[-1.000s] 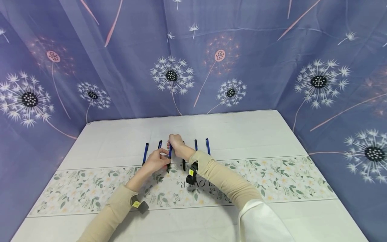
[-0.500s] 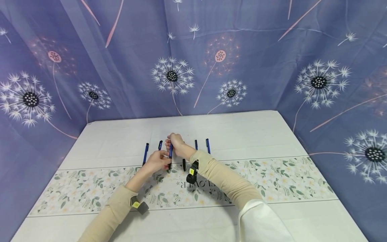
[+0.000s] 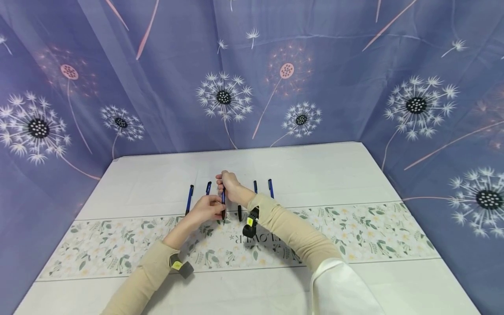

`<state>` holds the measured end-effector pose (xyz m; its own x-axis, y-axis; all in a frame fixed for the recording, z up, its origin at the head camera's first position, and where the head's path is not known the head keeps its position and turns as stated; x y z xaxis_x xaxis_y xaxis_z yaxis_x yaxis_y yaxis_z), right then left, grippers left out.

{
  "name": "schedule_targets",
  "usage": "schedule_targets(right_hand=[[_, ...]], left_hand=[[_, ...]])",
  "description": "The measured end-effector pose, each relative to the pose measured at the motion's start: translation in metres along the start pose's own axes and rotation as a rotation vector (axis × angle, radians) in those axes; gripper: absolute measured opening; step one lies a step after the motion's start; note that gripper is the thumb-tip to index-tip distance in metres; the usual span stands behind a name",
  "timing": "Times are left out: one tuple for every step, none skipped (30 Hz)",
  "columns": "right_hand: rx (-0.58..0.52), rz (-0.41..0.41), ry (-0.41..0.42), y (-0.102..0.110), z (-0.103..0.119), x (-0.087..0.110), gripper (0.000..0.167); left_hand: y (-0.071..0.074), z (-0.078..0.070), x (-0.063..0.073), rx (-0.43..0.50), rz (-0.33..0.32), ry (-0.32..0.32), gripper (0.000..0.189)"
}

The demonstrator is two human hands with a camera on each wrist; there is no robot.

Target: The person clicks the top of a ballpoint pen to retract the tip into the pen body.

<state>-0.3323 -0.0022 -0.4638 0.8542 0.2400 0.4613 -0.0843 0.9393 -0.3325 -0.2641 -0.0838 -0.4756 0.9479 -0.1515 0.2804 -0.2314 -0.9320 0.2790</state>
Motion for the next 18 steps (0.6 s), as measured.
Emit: schedule_targets(right_hand=[[0.0, 0.002, 0.001, -0.0001, 0.0004, 0.0002, 0.034], [-0.004, 0.007, -0.001, -0.0001, 0.0005, 0.0, 0.034], [-0.009, 0.012, -0.002, -0.0002, 0.0005, -0.0003, 0.035], [-0.013, 0.017, -0.004, -0.0003, 0.0004, -0.0004, 0.035], [-0.015, 0.022, -0.005, -0.0005, 0.0003, -0.0004, 0.035], [-0.019, 0.026, -0.008, -0.0007, 0.0002, -0.0005, 0.036], [-0.023, 0.029, -0.01, -0.0009, 0.0002, -0.0005, 0.036], [-0.028, 0.03, -0.013, -0.001, 0.0001, -0.0005, 0.036], [-0.031, 0.03, -0.015, -0.0013, 0.0004, -0.0002, 0.037], [-0.036, 0.03, -0.018, -0.0015, 0.0006, 0.0001, 0.037], [-0.042, 0.033, -0.023, -0.0019, 0.0009, 0.0005, 0.037], [-0.048, 0.035, -0.03, -0.0022, 0.0009, 0.0009, 0.037], [-0.055, 0.039, -0.035, -0.0024, 0.0011, 0.0012, 0.038], [-0.061, 0.044, -0.041, -0.0027, 0.0011, 0.0014, 0.038], [-0.067, 0.049, -0.047, -0.003, 0.0012, 0.0016, 0.038], [-0.071, 0.056, -0.052, -0.0033, 0.0011, 0.0019, 0.039], [-0.076, 0.062, -0.058, -0.0035, 0.0009, 0.0021, 0.039], [-0.081, 0.065, -0.065, -0.0036, 0.0005, 0.0023, 0.04]], left_hand=[[-0.0003, 0.0003, -0.0004, 0.015, 0.008, -0.002, 0.023], [-0.0006, 0.0003, -0.0008, 0.03, 0.018, -0.005, 0.022], [-0.0009, 0.0003, -0.0011, 0.043, 0.026, -0.008, 0.022], [-0.0011, 0.0002, -0.0012, 0.056, 0.036, -0.012, 0.023], [-0.0012, 0.0, -0.0011, 0.063, 0.048, -0.019, 0.024], [-0.0011, -0.0005, -0.0009, 0.07, 0.06, -0.031, 0.026], [-0.0011, -0.0009, -0.0007, 0.073, 0.07, -0.041, 0.028], [-0.0009, -0.0013, -0.0008, 0.078, 0.079, -0.051, 0.03], [-0.0005, -0.0051, 0.0025, 0.078, 0.085, -0.054, 0.032], [-0.0004, -0.0058, 0.003, 0.08, 0.093, -0.061, 0.033], [-0.0002, -0.0066, 0.0035, 0.079, 0.099, -0.068, 0.034], [-0.0002, -0.0072, 0.0038, 0.081, 0.103, -0.072, 0.034], [-0.0002, -0.0073, 0.0041, 0.081, 0.102, -0.069, 0.033], [-0.0002, -0.0075, 0.0043, 0.083, 0.103, -0.067, 0.033], [-0.0001, -0.0077, 0.0048, 0.081, 0.101, -0.063, 0.032], [-0.0003, -0.0044, 0.0021, 0.082, 0.101, -0.067, 0.031], [-0.0002, -0.0045, 0.0024, 0.083, 0.099, -0.063, 0.031], [-0.0002, -0.0044, 0.0027, 0.086, 0.096, -0.058, 0.031]])
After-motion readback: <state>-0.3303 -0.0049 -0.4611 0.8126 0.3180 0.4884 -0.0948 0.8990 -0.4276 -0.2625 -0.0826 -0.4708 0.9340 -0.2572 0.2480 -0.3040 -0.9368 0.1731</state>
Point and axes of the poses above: each hand's wrist, its own x-axis away from the middle knuckle, its own y-axis out of the back of the hand, z = x × y, the point moved 6 cm from there along -x, towards the middle knuckle, and after that the axes turned 3 degrees about -z, right-handed, at the moved point
